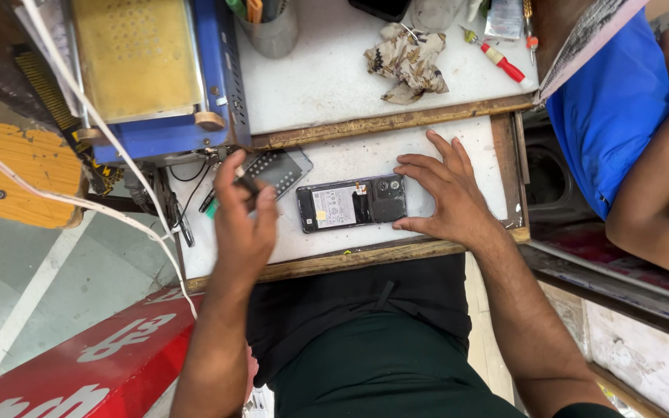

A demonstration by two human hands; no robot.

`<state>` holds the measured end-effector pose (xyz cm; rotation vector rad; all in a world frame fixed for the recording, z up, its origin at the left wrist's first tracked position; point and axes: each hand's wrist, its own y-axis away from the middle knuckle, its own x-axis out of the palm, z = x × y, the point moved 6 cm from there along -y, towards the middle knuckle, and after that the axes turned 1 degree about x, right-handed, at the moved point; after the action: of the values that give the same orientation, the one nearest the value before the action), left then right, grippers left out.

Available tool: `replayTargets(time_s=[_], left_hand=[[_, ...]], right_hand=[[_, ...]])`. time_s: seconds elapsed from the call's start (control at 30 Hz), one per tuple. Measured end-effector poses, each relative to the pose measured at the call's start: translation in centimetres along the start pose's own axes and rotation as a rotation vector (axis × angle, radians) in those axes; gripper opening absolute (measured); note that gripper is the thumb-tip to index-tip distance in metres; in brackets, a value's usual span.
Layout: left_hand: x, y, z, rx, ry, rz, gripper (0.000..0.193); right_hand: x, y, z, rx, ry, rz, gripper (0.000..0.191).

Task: The person cleans the back of a purple smartphone with a green wipe, then removes the back cover to expose the internal components. They use a red-handled screwdriver and a soldering iron to work on the motherboard and battery area. The back cover is set aside, and the phone remains open at the end.

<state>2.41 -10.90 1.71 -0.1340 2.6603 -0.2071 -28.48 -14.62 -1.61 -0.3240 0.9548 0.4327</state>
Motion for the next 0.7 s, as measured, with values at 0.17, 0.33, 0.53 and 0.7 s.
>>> replayTargets(time_s=[0.17,0.33,0.53,0.7], left_hand=[[-4.3,2.3,-0.3,-0.142,-0.562,0.171,0.054],[-6.8,3.8,0.2,-0.278,-0.750,0.105,0.053],[-6.6,3.9,0.3,-0.119,-0.677,-0.050,0.056],[-5.0,4.1,0.2,0.017,-0.306,-0.155,0.057]], right_hand=[[0.0,0.0,0.0,-0.011,-0.005,-0.004,0.093],[-0.2,0.1,0.1,-0.016,-0.004,-0.002,0.094],[-0.1,0.1,0.2,-0.005,0.019,-0.012,0.093],[-0.2,0.3,0.1,-0.021,0.004,-0.010,0.094]])
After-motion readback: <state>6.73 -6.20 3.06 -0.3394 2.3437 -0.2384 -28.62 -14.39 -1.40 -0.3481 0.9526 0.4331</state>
